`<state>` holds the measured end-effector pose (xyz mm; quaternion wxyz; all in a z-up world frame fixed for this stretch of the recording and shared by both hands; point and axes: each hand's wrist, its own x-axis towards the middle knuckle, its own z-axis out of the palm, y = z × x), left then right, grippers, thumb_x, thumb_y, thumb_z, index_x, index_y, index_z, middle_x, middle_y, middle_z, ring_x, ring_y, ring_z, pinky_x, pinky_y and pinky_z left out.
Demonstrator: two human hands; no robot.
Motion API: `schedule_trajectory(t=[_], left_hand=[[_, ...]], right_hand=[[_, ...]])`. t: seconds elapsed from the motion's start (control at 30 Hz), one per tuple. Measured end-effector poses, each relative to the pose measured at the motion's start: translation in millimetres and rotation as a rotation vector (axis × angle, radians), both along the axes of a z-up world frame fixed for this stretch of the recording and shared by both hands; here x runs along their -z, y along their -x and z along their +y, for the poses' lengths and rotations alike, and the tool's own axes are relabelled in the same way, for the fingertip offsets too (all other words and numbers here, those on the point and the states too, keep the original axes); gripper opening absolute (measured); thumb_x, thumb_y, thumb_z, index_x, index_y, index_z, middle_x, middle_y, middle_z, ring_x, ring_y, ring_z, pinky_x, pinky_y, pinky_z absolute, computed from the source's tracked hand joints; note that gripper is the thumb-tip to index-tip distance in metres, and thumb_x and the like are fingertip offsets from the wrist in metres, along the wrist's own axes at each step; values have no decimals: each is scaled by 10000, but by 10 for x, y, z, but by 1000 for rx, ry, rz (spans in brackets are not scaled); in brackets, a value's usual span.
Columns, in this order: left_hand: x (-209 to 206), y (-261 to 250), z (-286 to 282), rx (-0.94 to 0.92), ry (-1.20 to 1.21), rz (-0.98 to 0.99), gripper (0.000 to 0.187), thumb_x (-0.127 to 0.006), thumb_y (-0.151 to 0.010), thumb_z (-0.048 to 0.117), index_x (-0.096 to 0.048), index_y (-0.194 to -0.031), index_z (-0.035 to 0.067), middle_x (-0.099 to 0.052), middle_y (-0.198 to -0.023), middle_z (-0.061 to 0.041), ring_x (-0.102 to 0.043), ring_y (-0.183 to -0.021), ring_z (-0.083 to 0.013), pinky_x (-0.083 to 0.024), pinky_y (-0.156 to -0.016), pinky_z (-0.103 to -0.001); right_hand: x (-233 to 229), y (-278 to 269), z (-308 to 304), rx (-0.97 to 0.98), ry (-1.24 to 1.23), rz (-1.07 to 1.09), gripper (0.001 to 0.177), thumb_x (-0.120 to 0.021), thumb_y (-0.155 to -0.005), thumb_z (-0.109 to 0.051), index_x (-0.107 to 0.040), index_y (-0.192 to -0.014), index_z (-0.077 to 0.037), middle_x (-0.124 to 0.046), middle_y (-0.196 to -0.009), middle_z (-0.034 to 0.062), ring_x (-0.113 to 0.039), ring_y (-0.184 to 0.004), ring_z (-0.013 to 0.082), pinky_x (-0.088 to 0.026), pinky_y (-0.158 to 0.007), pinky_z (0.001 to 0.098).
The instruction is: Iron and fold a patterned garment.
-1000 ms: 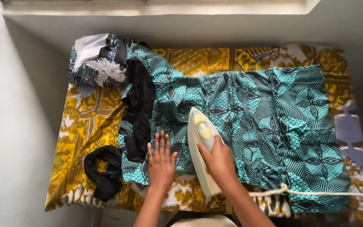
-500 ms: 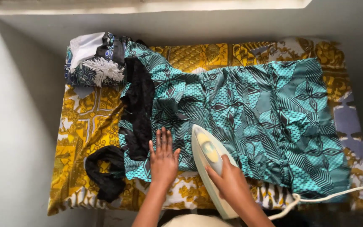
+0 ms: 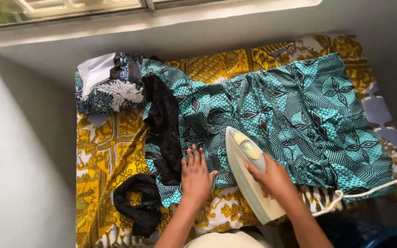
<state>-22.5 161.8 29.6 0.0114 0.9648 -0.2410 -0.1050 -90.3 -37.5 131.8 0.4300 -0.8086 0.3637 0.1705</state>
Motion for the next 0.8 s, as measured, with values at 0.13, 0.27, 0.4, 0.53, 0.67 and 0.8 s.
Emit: schedule_trajectory(t=[0.13,0.27,0.4,0.53,0.67,0.8], left_hand=[[-58,-520,114,-99,320,32,536,-618,-916,437,-605,-1263,29,-563,-1357,-162,-480,-1278,-346,-384,-1046,-470],[-117,-1274,91,-159,862,-139,132,-638,-909,109,-734,-967,38,-694,-967,-127,-624,-947,-335,-509,-842,-445],[-49,-2071,-208,22,912,-248,203,-607,-923,38,-749,-1066,66,-719,-1020,-130,-648,-1019,-335,-525,-900,-435],[248,-2556,-660,231,923,-335,217,-662,-878,101,-742,-1073,53,-712,-1084,-168,-637,-1103,-366,-494,-954,-452],[278,-2773,-761,203,583,-251,292,-708,-747,181,-774,-1011,77,-712,-1019,-201,-620,-1042,-427,-471,-880,-523],[663,-3203,-422,227,411,-53,214,-646,-831,71,-782,-980,142,-732,-1097,-119,-674,-1115,-325,-526,-991,-441]], right_hand=[[-150,-156,-61,35,-4,12,580,-752,-825,-408,-617,-1261,-50,-726,-662,123,-601,-375,208,-489,-372,384],[-269,-538,-94,-5,39,-81,577,-736,-843,-420,-616,-1258,-38,-720,-652,126,-597,-377,187,-488,-382,360],[-250,-1042,-78,-84,100,-145,570,-718,-870,-408,-601,-1260,-10,-748,-683,146,-647,-396,200,-525,-408,351],[-23,-1243,-83,-100,124,-230,562,-722,-847,-361,-581,-1257,-4,-739,-724,158,-668,-410,233,-542,-406,380],[-50,-1221,-88,-108,87,-166,502,-684,-867,-354,-589,-1222,-12,-736,-693,189,-667,-397,256,-549,-420,388],[127,-1169,-177,-20,109,-163,503,-705,-860,-372,-595,-1175,3,-720,-727,171,-666,-395,252,-536,-392,393]])
